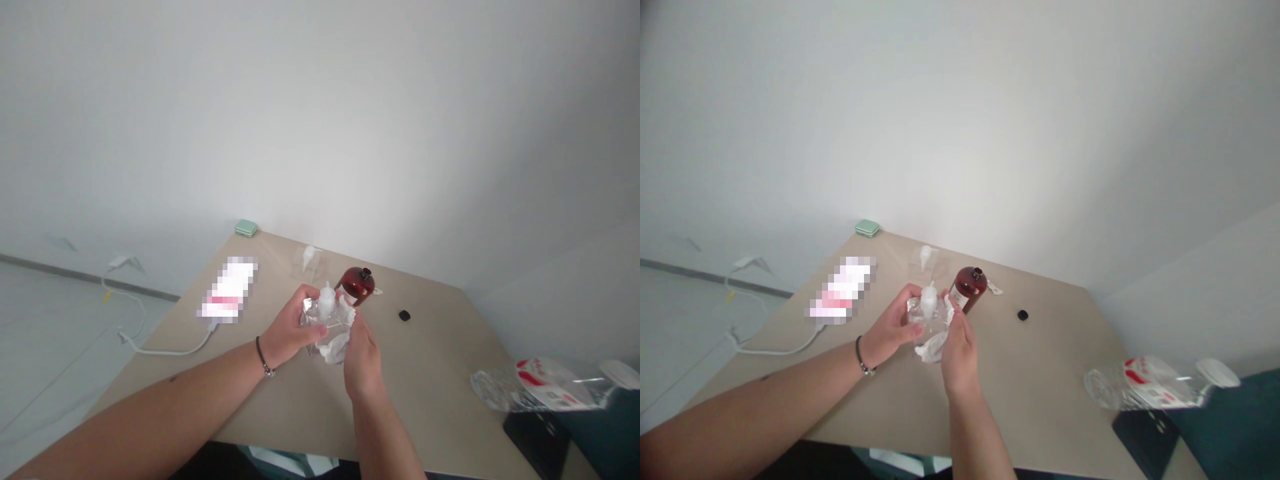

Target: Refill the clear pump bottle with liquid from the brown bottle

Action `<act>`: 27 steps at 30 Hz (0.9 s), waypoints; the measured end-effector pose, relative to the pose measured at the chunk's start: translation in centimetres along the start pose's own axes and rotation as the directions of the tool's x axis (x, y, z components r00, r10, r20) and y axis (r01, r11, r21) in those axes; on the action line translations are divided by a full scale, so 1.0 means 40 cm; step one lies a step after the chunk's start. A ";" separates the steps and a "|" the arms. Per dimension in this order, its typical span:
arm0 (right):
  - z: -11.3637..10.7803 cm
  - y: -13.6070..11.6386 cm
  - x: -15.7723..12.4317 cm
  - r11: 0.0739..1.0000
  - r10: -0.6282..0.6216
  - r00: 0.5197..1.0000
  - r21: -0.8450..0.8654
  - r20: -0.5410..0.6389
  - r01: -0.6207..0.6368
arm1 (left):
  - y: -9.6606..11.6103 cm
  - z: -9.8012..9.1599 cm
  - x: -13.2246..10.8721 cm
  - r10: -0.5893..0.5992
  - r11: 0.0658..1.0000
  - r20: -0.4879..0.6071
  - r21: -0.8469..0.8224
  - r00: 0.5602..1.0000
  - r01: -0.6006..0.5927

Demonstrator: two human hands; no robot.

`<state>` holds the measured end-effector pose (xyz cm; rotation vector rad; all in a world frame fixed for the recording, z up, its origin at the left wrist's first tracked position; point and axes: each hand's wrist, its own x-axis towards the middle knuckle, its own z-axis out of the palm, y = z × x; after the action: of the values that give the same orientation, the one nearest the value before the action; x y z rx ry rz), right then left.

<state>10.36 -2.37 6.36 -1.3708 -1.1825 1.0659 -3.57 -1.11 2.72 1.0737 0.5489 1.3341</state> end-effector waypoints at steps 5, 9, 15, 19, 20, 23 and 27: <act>0.000 0.016 0.028 0.987 0.027 0.991 0.156 0.127 -0.047 | 0.001 0.002 -0.001 0.090 0.996 0.081 0.001 0.993 -0.091; 0.015 -0.005 0.023 0.967 0.093 0.986 0.221 0.139 -0.123 | -0.002 0.002 -0.005 0.134 0.991 0.113 -0.033 0.984 -0.131; 0.051 -0.007 -0.004 0.958 0.129 0.991 0.256 0.020 -0.130 | -0.011 -0.008 0.001 0.234 0.972 0.049 0.006 0.971 -0.234; 0.062 0.019 -0.009 0.947 0.090 0.992 0.316 -0.087 -0.059 | -0.017 -0.022 0.022 0.238 0.971 -0.032 0.048 0.971 -0.236; 0.062 0.024 -0.010 0.944 0.066 0.992 0.330 -0.111 -0.026 | -0.014 -0.023 0.026 0.208 0.976 -0.045 0.080 0.977 -0.204; 0.059 0.034 -0.018 0.945 -0.031 0.981 0.314 -0.193 0.091 | 0.002 -0.019 0.028 0.097 0.975 -0.119 0.209 0.988 -0.071; 0.054 0.034 -0.038 0.973 -0.154 0.966 0.138 -0.210 0.185 | 0.003 -0.007 0.013 0.042 0.984 -0.153 0.178 0.987 -0.014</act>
<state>8.20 -3.63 4.76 -1.2000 -1.0281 0.8600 -3.74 -0.54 2.84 1.1288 0.7832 1.4225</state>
